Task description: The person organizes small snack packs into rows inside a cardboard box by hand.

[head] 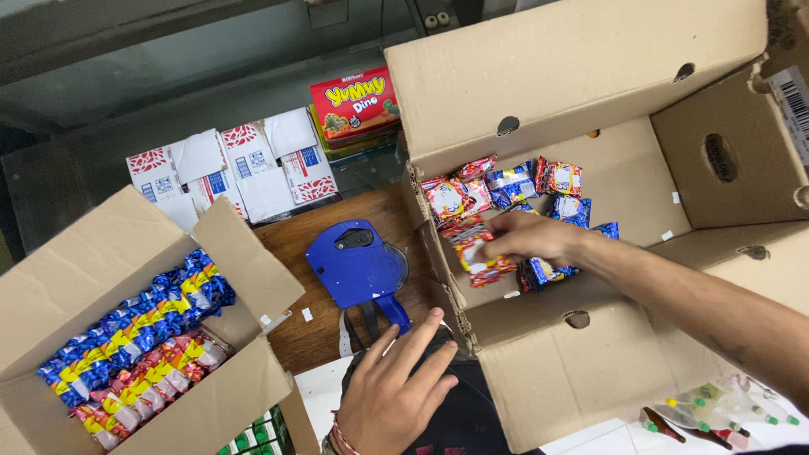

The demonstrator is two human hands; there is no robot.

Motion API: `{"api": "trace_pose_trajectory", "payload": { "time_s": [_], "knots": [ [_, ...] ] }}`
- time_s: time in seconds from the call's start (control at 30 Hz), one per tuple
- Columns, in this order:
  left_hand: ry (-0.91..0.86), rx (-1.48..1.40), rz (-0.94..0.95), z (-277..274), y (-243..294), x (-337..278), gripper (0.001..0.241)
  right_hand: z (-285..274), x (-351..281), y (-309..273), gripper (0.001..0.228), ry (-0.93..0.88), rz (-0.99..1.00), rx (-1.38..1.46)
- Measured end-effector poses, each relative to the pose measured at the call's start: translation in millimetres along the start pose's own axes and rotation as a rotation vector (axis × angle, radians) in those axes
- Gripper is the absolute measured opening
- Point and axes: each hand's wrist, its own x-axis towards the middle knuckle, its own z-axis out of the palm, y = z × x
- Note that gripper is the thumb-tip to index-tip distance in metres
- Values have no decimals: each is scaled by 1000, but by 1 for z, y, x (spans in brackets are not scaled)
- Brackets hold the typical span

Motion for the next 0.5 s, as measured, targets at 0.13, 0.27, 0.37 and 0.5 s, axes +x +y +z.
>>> {"api": "trace_pose_trajectory", "payload": {
  "time_s": [0.13,0.27,0.37,0.5],
  "knots": [
    [111,-17,-5,-19,-10,-14,24,-6,-72,-16,52,129,-130,-23],
    [211,-53,-106,-50,-21,-55,15,7,-106,-15,62,221,-187,285],
    [323,6,-178,-72,-36,-93,14,48,-119,-44,48,89,-260,180],
    [395,42,-315,-117,-62,-151,32,192,-122,-163,49,16,-172,-211]
  ]
}}
